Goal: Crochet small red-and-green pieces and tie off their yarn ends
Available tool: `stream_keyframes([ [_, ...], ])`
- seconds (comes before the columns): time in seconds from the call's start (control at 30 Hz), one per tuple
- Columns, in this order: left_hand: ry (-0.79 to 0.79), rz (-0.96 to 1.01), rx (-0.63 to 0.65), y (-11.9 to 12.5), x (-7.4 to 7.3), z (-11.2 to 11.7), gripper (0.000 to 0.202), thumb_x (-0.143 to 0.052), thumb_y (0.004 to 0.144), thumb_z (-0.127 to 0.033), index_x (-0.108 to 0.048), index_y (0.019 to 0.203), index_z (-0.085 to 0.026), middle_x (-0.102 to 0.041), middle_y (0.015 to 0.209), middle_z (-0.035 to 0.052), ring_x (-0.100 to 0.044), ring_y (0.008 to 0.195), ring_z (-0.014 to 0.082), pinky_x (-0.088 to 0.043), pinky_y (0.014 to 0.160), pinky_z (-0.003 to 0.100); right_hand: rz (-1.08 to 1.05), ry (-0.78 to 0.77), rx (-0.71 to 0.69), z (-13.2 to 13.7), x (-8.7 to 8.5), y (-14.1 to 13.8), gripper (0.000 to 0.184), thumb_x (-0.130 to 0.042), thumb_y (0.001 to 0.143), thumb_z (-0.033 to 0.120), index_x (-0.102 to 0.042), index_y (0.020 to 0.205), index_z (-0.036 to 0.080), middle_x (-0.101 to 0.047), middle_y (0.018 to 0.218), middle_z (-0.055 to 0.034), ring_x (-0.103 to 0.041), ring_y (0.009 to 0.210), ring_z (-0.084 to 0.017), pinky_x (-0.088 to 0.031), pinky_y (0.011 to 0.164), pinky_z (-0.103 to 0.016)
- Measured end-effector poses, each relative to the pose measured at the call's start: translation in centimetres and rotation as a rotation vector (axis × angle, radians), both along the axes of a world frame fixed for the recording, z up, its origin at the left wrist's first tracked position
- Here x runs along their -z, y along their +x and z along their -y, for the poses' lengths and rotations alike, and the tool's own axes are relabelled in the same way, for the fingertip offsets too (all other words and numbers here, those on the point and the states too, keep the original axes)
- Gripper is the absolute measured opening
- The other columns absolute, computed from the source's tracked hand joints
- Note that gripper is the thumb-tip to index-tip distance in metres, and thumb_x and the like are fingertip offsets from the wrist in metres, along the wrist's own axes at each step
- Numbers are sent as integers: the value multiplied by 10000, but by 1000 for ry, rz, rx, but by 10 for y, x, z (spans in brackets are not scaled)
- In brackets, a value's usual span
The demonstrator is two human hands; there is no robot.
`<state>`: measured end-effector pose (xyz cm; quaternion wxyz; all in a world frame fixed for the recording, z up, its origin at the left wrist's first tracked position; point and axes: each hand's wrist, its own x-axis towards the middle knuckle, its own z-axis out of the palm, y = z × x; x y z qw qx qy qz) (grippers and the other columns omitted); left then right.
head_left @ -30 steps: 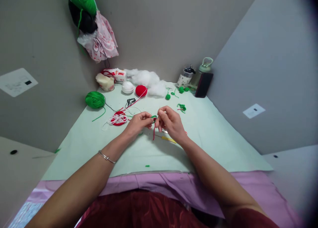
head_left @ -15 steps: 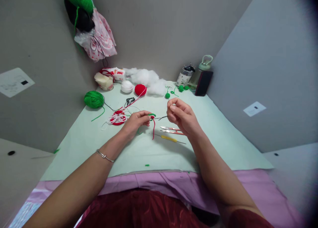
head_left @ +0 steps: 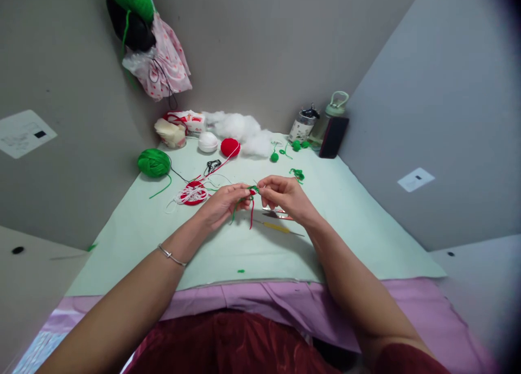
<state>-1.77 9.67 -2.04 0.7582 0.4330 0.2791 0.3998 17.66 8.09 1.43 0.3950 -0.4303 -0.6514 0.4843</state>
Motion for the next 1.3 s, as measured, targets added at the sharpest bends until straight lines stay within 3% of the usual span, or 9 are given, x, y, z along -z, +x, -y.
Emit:
stream_keyframes([
  [0.23, 2, -25, 8, 1, -1, 2, 206, -795, 746, -271, -719, 846, -107, -637, 759, 12, -573, 669, 95, -466, 676, 239, -19, -33, -32, 2, 3, -3, 267, -711, 821, 408, -627, 861, 157, -632, 557, 27, -497, 453, -74, -390, 455, -199],
  [0.43, 0, -34, 2, 3, -2, 2, 222, -810, 720, -273, -711, 822, -102, -622, 743, 4, -575, 657, 92, -473, 653, 230, -96, -83, -33, 0, 9, -3, 145, -675, 807, 295, -590, 809, 178, -561, 491, 72, -457, 407, -62, -347, 407, -176],
  [0.77, 30, -69, -212, 7, -3, 3, 165, -770, 672, -234, -693, 755, -114, -620, 704, 5, -559, 611, 96, -485, 643, 252, 11, 100, 36, 9, 9, -13, 86, -641, 841, 234, -577, 806, 186, -544, 514, 79, -467, 432, -60, -382, 460, -193],
  [1.0, 7, -41, -241, 5, -1, 1, 244, -819, 670, -276, -680, 799, -121, -627, 722, -4, -592, 628, 96, -504, 662, 245, -166, 77, 78, 5, 0, -7, 192, -701, 862, 364, -674, 893, 176, -645, 549, 32, -478, 402, -72, -353, 422, -215],
  [1.17, 65, -147, -322, 4, 6, -3, 211, -795, 686, -265, -678, 806, -137, -633, 693, -2, -587, 614, 108, -527, 660, 274, -389, 125, 45, 9, -10, 6, 212, -757, 820, 420, -694, 869, 224, -539, 455, 70, -457, 391, -89, -360, 431, -236],
  [1.3, 104, -194, -313, 3, 9, -3, 192, -784, 703, -277, -675, 795, -150, -627, 678, -7, -585, 615, 114, -541, 660, 286, -494, 181, 92, 12, -19, 12, 295, -779, 772, 521, -635, 805, 265, -400, 416, 102, -345, 368, -88, -327, 403, -239],
])
